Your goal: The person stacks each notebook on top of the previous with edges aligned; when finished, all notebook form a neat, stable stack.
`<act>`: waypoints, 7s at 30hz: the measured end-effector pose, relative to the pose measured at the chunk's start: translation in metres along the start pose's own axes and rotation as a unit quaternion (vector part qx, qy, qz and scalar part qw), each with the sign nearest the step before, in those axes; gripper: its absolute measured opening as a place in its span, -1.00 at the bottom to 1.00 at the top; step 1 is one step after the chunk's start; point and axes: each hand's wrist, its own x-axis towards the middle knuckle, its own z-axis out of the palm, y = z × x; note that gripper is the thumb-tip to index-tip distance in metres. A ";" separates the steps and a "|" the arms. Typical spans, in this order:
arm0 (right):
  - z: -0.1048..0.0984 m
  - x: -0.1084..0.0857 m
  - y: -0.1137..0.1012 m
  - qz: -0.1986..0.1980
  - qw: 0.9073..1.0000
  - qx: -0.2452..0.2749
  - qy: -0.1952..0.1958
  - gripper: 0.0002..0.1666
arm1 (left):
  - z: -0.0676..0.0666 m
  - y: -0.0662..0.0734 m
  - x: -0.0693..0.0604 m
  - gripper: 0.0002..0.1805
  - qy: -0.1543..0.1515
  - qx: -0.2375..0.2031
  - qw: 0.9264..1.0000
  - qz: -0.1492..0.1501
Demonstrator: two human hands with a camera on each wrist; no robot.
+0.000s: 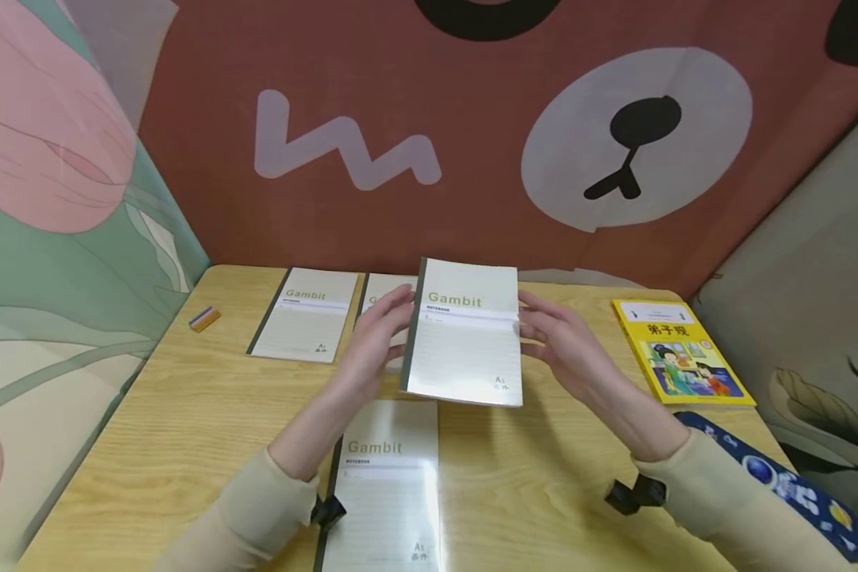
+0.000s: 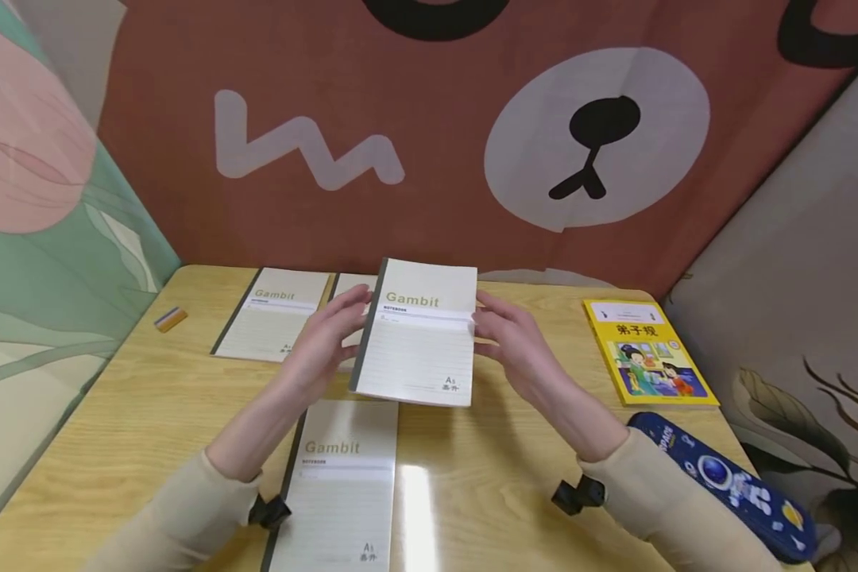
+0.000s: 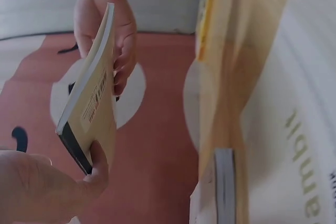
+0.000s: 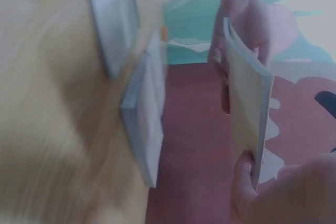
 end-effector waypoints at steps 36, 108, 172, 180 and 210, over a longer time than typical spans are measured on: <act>0.076 0.083 0.013 -0.027 0.950 0.303 0.073 -0.47 | -0.068 -0.001 0.046 -0.31 0.059 -0.131 0.989 0.022; 0.090 0.124 0.064 0.038 0.980 0.190 0.056 -0.38 | -0.092 -0.048 0.079 -0.36 0.079 -0.044 0.994 -0.053; 0.095 0.121 0.065 0.008 0.997 0.062 0.049 -0.32 | -0.088 -0.051 0.082 -0.26 0.071 0.033 0.995 -0.060; 0.094 0.119 0.067 0.002 0.998 0.055 0.041 -0.30 | -0.089 -0.052 0.081 -0.24 0.071 0.039 0.994 -0.067; 0.095 0.121 0.069 0.012 0.997 0.059 0.053 -0.33 | -0.087 -0.051 0.080 -0.25 0.081 0.035 0.993 -0.085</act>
